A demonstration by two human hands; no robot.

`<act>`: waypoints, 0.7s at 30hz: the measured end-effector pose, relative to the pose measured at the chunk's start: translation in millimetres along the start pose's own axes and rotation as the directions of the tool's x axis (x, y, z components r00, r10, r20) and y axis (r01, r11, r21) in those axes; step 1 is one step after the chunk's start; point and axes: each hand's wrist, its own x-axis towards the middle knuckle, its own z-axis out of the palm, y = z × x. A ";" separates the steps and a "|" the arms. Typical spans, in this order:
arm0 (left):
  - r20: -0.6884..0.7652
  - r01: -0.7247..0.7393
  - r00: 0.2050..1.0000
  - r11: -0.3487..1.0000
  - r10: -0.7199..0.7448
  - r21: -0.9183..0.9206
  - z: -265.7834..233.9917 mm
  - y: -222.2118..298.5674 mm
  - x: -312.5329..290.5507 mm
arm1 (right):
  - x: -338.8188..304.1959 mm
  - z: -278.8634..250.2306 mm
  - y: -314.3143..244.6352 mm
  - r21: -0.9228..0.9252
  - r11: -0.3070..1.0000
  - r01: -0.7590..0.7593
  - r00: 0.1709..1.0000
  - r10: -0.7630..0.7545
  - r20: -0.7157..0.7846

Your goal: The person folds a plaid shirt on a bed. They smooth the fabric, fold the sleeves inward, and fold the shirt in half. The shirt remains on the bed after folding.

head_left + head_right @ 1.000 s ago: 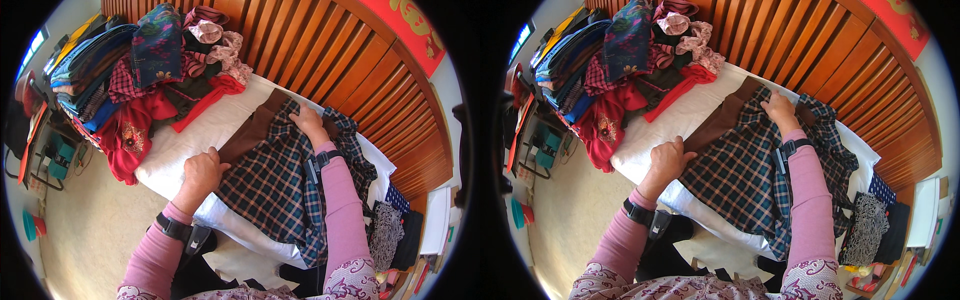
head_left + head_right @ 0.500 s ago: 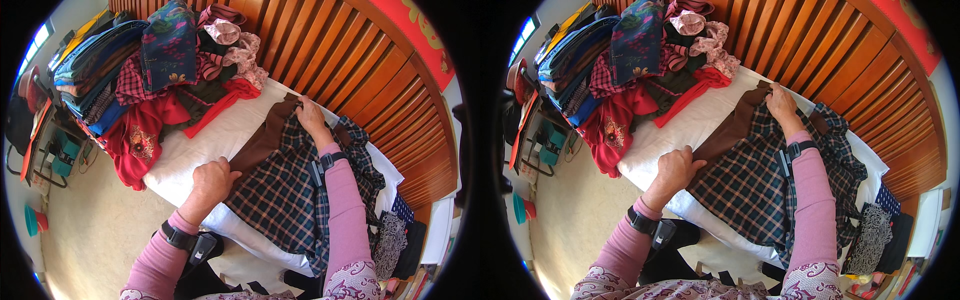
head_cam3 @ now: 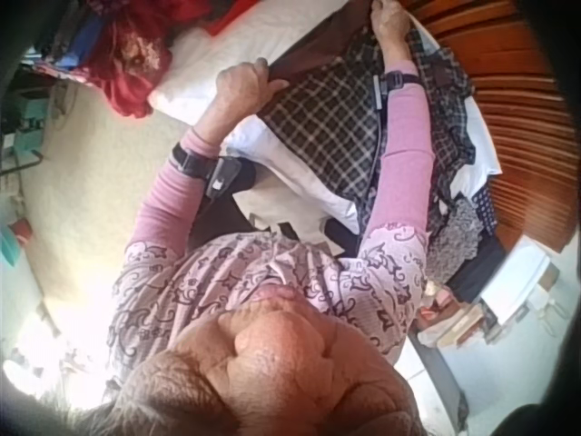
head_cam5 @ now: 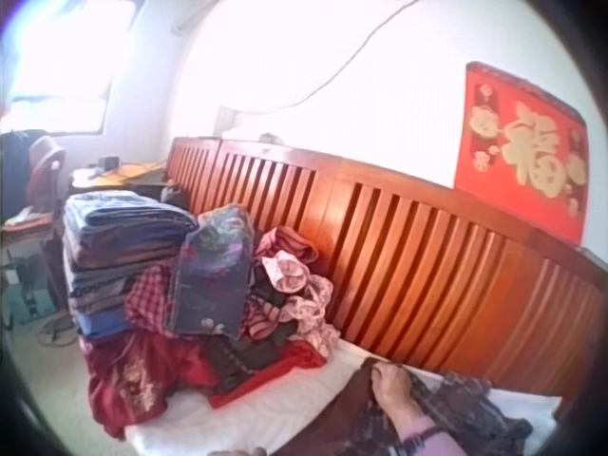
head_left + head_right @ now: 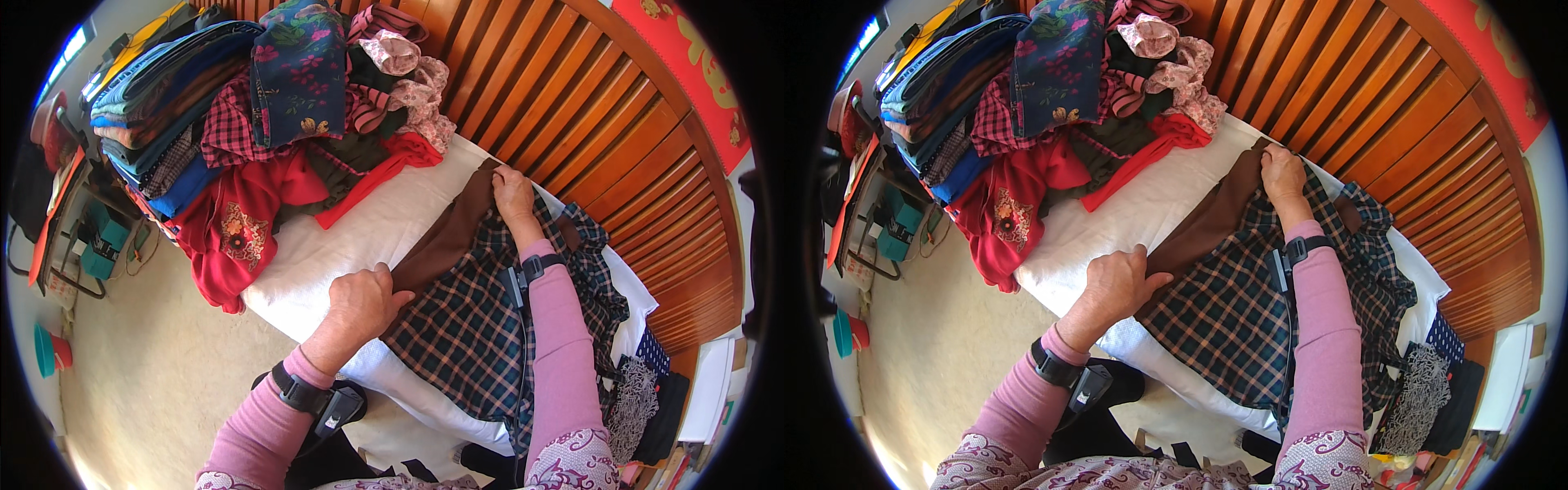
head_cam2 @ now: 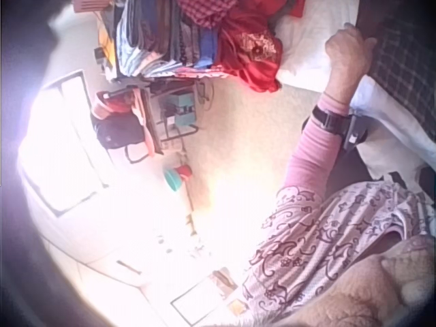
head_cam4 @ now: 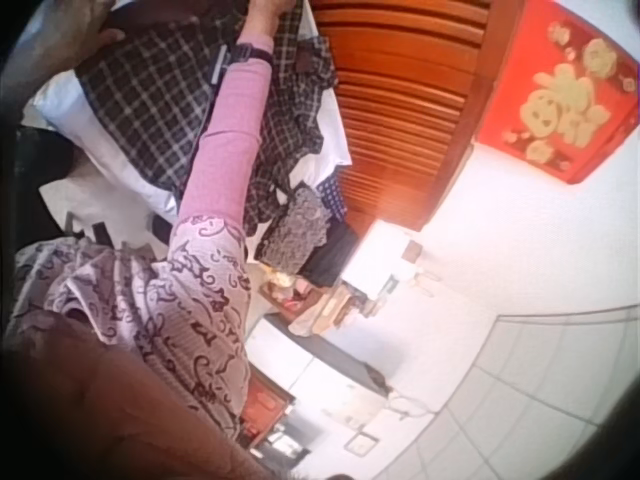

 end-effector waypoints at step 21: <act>-0.092 -0.097 0.991 0.994 0.093 -0.043 11.9 -7.7 9.3 | -1.0 4.3 11.1 -0.069 0.989 -0.130 0.928 0.146 0.344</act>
